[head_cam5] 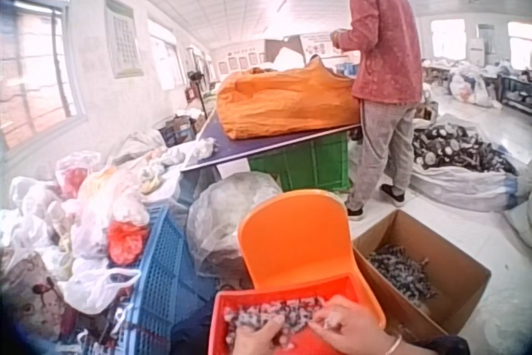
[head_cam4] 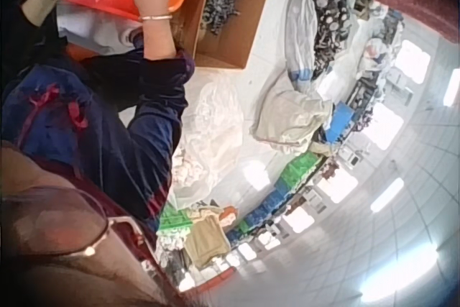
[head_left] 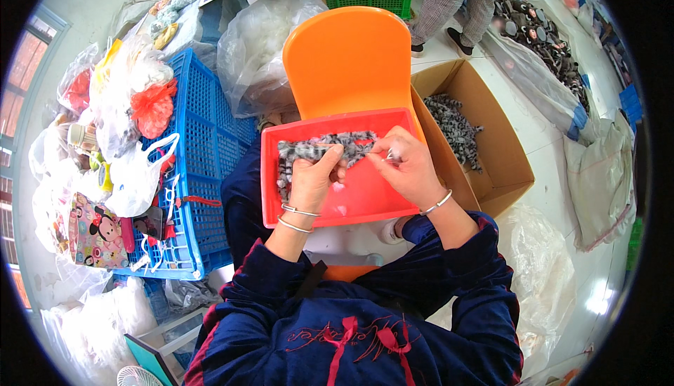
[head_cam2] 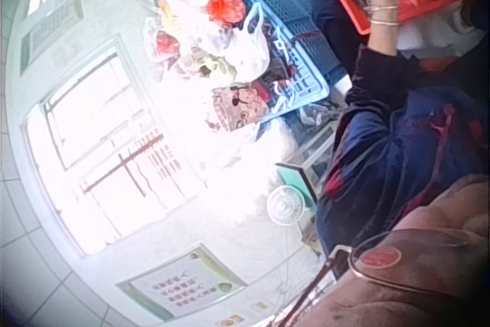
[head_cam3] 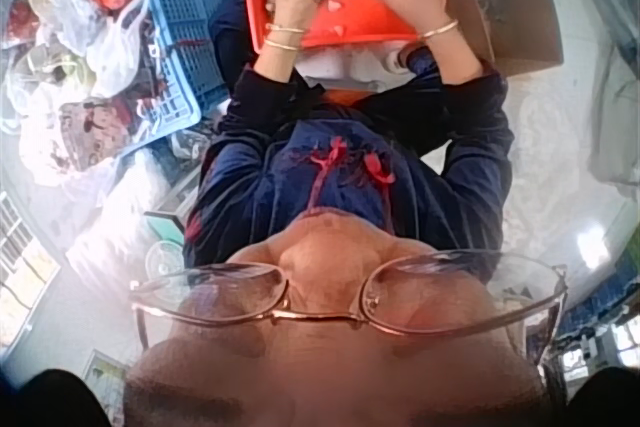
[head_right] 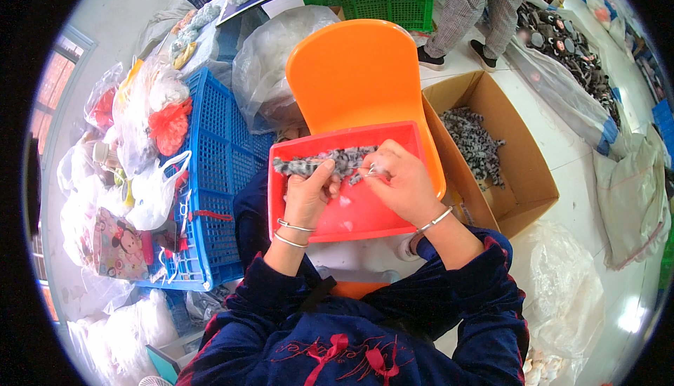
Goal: The person sits on the floor and uses a thin metal tool to thread or attach small gray-and-white patterned items from a red tray into a cardboard box. The person repeatedly picks up items, manipulates them with the tool, and places them into the box.
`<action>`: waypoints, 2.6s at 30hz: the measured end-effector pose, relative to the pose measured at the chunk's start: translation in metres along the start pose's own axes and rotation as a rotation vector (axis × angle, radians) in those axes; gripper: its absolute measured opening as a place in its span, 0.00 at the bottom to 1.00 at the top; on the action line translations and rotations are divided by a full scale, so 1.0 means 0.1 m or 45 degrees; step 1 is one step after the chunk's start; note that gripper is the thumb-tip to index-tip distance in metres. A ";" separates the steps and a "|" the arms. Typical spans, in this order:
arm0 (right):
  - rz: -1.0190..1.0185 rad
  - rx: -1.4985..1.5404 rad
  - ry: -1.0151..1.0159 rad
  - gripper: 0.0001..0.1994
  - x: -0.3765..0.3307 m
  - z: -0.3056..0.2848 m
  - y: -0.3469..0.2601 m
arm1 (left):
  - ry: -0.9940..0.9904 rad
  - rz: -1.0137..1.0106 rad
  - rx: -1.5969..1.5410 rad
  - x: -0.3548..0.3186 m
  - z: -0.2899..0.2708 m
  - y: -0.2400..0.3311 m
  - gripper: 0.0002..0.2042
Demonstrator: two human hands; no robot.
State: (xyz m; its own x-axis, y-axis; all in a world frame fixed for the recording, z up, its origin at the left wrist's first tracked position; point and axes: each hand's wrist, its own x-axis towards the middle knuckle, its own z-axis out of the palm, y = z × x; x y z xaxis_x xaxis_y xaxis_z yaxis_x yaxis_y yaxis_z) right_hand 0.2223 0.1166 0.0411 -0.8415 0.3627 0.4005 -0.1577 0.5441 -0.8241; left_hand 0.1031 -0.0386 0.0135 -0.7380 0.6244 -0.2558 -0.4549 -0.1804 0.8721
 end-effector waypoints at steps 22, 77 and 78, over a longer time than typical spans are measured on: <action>0.472 0.607 0.064 0.05 -0.04 0.19 0.22 | 0.041 0.230 0.263 -0.11 0.30 -0.10 0.07; 0.695 0.744 0.038 0.14 0.03 -0.06 0.13 | -0.085 0.200 0.245 -0.04 0.43 -0.12 0.09; 0.829 0.825 -0.006 0.16 0.03 -0.09 0.12 | -0.091 0.148 0.184 -0.04 0.43 -0.09 0.09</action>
State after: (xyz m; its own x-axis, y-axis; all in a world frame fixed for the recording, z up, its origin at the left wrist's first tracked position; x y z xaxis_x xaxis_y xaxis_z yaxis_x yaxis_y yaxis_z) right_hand 0.2221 0.1314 0.0359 -0.8677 0.4450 -0.2218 0.0905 -0.2972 -0.9505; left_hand 0.1315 -0.0064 0.0244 -0.7415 0.6593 -0.1243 -0.2890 -0.1467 0.9460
